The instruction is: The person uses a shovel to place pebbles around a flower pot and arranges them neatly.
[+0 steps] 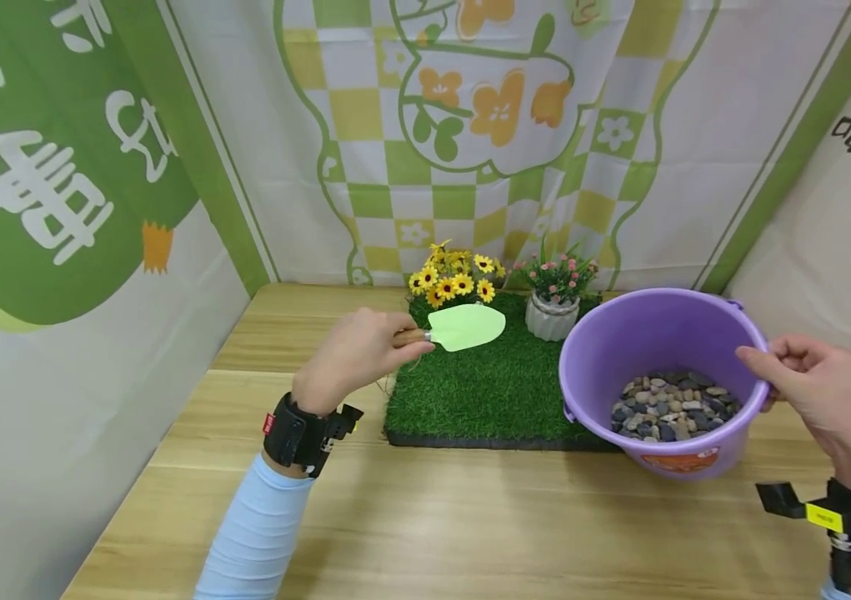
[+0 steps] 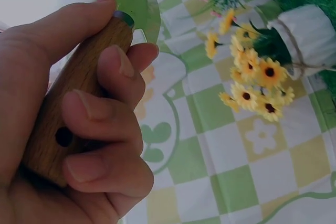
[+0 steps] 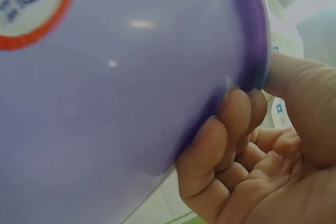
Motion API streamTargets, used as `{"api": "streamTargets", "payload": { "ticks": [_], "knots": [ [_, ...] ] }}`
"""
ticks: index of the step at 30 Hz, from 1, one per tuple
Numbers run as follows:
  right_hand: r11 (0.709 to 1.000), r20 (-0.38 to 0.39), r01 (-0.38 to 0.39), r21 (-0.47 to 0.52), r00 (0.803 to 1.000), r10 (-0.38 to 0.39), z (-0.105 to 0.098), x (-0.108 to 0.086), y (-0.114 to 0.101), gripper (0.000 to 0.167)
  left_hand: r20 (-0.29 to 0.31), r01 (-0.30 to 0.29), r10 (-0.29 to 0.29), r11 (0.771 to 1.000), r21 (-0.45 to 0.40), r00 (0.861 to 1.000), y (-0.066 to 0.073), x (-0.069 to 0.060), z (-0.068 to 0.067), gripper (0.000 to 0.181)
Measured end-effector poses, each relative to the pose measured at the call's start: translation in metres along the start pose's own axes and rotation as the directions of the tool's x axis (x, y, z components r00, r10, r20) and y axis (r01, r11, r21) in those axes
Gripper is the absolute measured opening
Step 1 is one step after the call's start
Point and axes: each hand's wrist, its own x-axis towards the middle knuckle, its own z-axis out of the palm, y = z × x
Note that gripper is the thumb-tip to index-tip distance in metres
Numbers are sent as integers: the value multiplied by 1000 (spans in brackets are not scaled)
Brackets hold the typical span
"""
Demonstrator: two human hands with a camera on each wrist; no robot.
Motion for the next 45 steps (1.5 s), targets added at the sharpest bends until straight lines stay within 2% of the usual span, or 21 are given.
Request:
{"api": "streamTargets", "payload": {
  "ticks": [5,13,17,25,32,39,45],
  "knots": [
    [999,17,-1,-40,1000,1,1,1,0,22,7,-33,33,999,32,999,8,1,-1,27],
    [996,27,22,-82,999,-19,2,3,0,25,46,-53,50,997,54,998,17,7,-2,29],
    [996,45,33,-88,999,-29,3,4,-2,26,77,-99,95,993,63,993,24,15,-3,31],
    [991,71,104,-83,993,-98,11,6,-8,20,134,-206,194,976,78,972,46,31,-4,18],
    [987,105,118,-105,989,-107,15,9,-13,21,186,-241,223,967,83,957,56,42,0,28],
    [989,123,106,-100,988,-94,12,8,-13,20,221,-283,256,954,96,941,67,54,7,29],
    [990,130,109,-92,987,-97,13,9,-13,20,297,-315,269,942,120,916,79,63,20,25]
  ]
}}
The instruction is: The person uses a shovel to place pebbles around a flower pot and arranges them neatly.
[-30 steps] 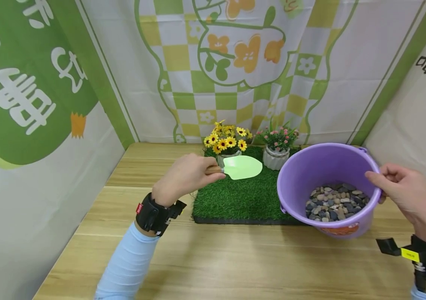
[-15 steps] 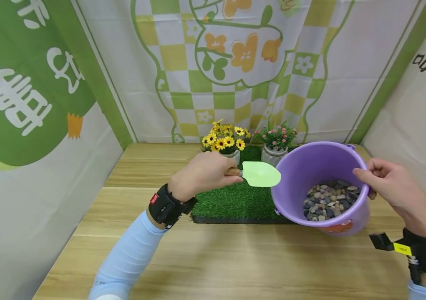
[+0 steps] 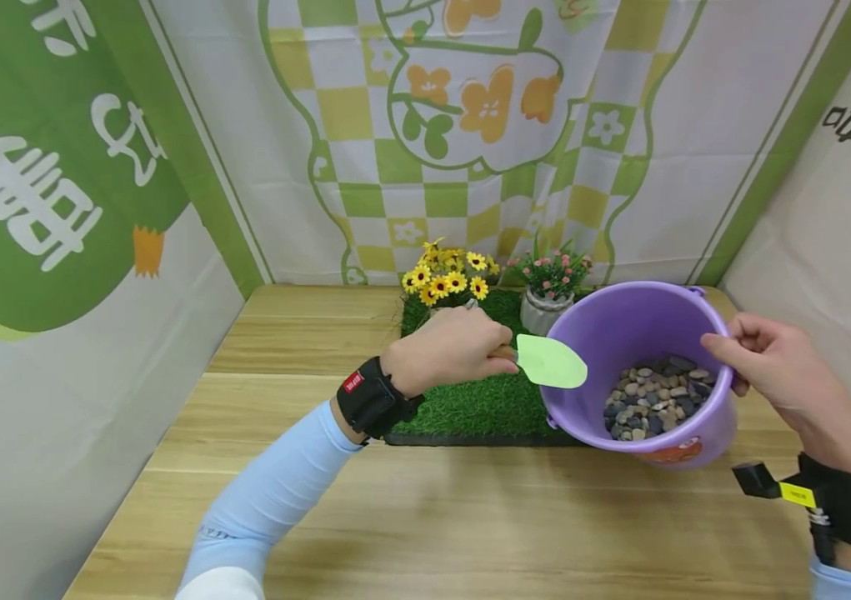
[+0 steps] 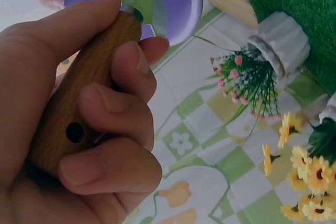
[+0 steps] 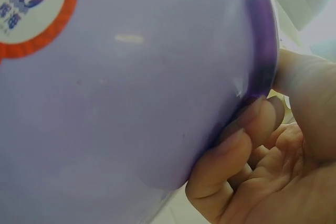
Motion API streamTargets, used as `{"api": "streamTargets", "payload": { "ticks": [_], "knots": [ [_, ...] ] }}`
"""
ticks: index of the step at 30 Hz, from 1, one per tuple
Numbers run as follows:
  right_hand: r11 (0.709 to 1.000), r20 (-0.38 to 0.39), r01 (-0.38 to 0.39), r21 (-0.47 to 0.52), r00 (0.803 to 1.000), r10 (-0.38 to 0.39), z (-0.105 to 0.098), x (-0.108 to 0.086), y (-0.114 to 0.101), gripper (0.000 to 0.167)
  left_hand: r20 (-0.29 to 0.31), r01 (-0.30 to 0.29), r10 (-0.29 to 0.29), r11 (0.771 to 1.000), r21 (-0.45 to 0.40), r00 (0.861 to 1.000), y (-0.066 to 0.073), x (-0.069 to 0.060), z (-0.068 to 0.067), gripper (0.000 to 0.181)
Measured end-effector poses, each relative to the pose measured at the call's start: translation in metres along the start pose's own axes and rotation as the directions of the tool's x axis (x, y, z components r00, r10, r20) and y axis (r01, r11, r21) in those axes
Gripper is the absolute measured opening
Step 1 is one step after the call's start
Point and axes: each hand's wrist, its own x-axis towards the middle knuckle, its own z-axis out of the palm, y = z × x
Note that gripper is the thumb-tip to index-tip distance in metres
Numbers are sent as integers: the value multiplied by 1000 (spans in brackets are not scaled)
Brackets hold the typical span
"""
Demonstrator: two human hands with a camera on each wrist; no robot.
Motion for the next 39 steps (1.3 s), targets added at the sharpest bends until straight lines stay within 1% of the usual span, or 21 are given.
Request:
{"api": "streamTargets", "payload": {
  "ticks": [2,7,10,15,18,22,25,30,33,39],
  "knots": [
    [1000,-2,5,14,1000,-5,1,0,1,20,15,-3,3,1000,-6,1000,3,3,2,24],
    [1000,-11,13,25,1000,-13,2,2,2,21,19,-20,21,999,-33,1000,7,9,4,24],
    [999,-14,26,30,1000,-25,2,4,2,21,36,-24,25,999,-27,999,10,14,3,31],
    [997,-33,64,43,997,-63,2,6,2,21,81,-34,38,998,-51,996,17,25,3,43],
    [997,-32,69,45,997,-67,2,6,2,20,100,-39,44,998,-55,994,21,31,5,46],
    [998,-23,51,41,998,-50,2,5,4,20,120,-28,33,999,-44,992,25,35,7,48],
    [998,-23,54,39,998,-54,2,4,5,20,143,-19,21,1000,-16,990,29,37,7,42],
    [996,-22,76,47,997,-75,2,3,5,20,191,-21,7,997,71,982,37,42,8,20],
    [996,-23,75,48,997,-74,2,4,5,20,204,-30,9,995,99,979,42,48,10,18],
    [997,-20,75,29,997,-74,3,3,4,20,233,-37,9,993,114,973,50,56,13,20]
  ]
}}
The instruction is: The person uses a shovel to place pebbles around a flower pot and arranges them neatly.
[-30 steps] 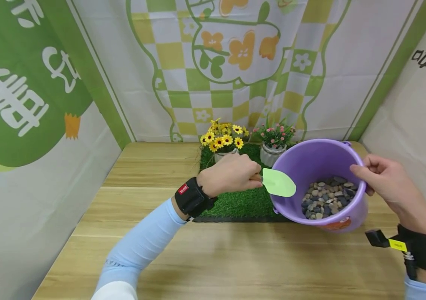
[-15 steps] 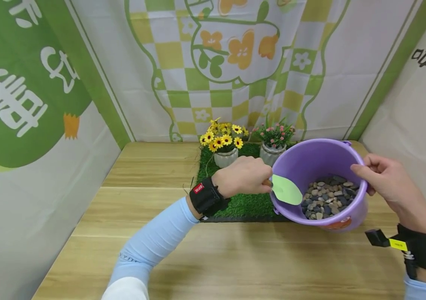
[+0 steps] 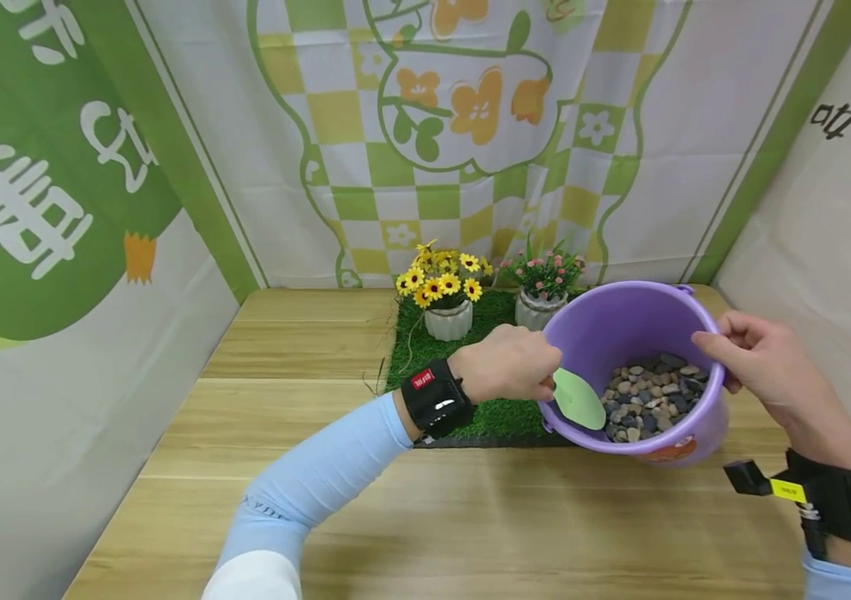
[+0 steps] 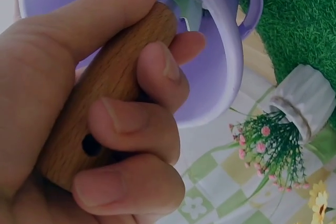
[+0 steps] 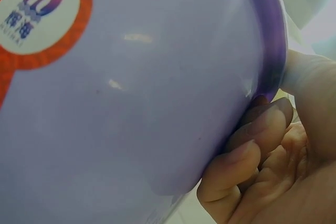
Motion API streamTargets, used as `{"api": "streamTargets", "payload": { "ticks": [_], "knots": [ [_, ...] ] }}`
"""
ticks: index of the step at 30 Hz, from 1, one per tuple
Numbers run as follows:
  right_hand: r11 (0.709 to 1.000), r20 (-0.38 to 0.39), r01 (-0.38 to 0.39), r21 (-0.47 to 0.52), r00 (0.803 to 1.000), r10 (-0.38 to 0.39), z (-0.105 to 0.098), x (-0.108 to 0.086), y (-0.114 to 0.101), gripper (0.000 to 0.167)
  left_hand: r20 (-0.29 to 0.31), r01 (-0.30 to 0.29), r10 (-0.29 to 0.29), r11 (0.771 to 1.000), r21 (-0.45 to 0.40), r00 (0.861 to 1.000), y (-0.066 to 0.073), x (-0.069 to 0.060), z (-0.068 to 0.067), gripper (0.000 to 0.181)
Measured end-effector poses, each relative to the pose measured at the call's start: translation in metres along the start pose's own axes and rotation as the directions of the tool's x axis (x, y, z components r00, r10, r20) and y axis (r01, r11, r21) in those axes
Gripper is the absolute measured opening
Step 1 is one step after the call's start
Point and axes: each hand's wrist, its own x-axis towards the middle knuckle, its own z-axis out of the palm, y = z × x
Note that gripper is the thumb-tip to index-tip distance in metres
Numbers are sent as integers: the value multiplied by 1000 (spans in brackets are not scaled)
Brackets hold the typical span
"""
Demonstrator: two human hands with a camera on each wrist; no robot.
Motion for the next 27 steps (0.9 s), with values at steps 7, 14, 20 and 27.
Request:
{"api": "streamTargets", "payload": {
  "ticks": [7,14,20,27],
  "knots": [
    [1000,-4,9,1,1000,-9,0,-2,-1,21,19,-18,17,999,31,1000,7,10,3,18],
    [1000,4,-4,3,1000,4,1,-2,-1,21,35,-40,37,996,76,999,11,19,5,22],
    [1000,-2,27,10,1000,-27,5,-1,-2,20,67,-27,22,996,79,998,14,24,6,24],
    [998,-23,50,31,999,-49,7,-1,0,22,80,-33,27,996,85,996,20,31,8,14]
  ]
}}
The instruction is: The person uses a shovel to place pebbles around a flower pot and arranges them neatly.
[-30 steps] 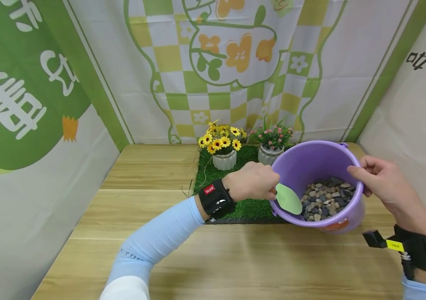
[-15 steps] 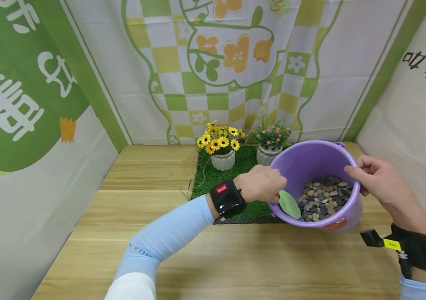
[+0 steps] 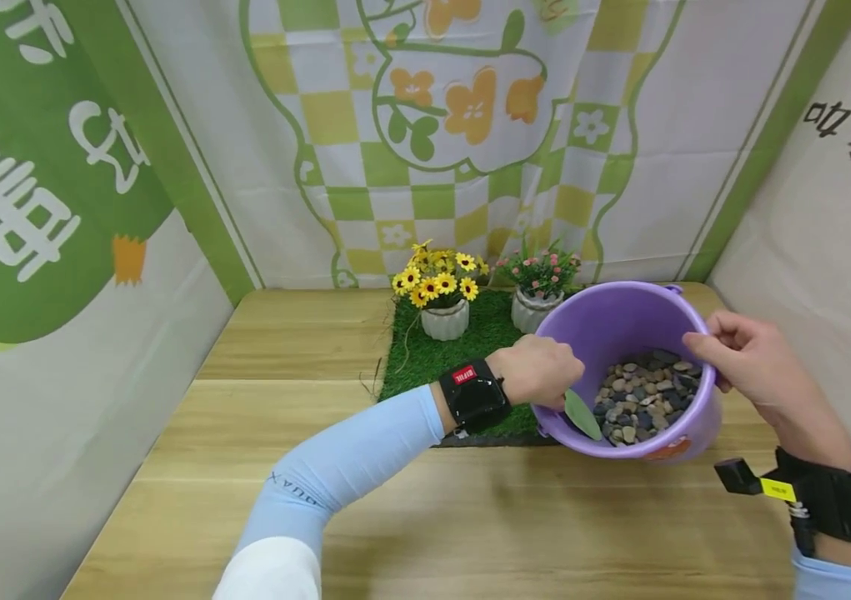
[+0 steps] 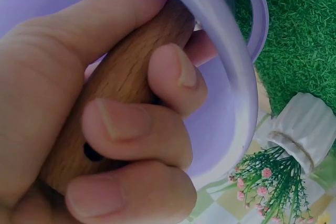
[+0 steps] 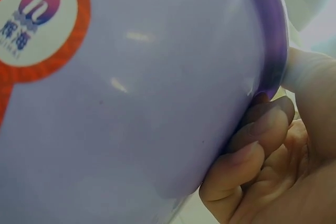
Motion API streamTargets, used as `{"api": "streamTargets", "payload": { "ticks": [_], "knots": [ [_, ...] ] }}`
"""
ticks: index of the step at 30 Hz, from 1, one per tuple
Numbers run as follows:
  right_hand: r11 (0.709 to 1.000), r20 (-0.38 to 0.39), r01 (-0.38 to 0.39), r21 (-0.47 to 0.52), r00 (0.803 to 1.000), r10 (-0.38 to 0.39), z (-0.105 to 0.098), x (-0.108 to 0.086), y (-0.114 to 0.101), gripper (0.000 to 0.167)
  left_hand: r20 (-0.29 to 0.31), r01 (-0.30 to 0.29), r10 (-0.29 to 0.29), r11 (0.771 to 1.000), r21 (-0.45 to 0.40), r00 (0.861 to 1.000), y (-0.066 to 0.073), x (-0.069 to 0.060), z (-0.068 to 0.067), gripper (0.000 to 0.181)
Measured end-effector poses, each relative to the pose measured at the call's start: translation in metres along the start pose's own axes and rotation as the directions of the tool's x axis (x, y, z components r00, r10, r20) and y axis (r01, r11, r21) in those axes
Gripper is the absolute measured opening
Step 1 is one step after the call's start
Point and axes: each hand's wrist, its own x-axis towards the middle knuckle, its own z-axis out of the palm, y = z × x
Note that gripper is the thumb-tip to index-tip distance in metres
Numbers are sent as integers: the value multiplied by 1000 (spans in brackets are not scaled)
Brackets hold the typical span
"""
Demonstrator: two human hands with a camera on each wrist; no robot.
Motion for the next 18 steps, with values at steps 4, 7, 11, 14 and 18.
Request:
{"api": "streamTargets", "payload": {
  "ticks": [4,7,11,14,18],
  "knots": [
    [1000,-4,19,19,1000,-19,0,1,0,24,8,-10,10,1000,2,1000,2,2,1,15],
    [999,-16,13,38,1000,-12,1,1,0,25,18,-17,17,1000,2,1000,3,3,0,15],
    [999,-39,13,53,999,-11,1,1,1,26,17,-35,35,999,5,999,4,3,2,15],
    [998,-51,11,56,999,-8,2,0,1,25,16,-46,46,999,9,999,5,2,3,14],
    [997,-59,12,76,998,-7,3,0,2,25,27,-52,52,999,-6,998,7,1,4,13]
  ]
}}
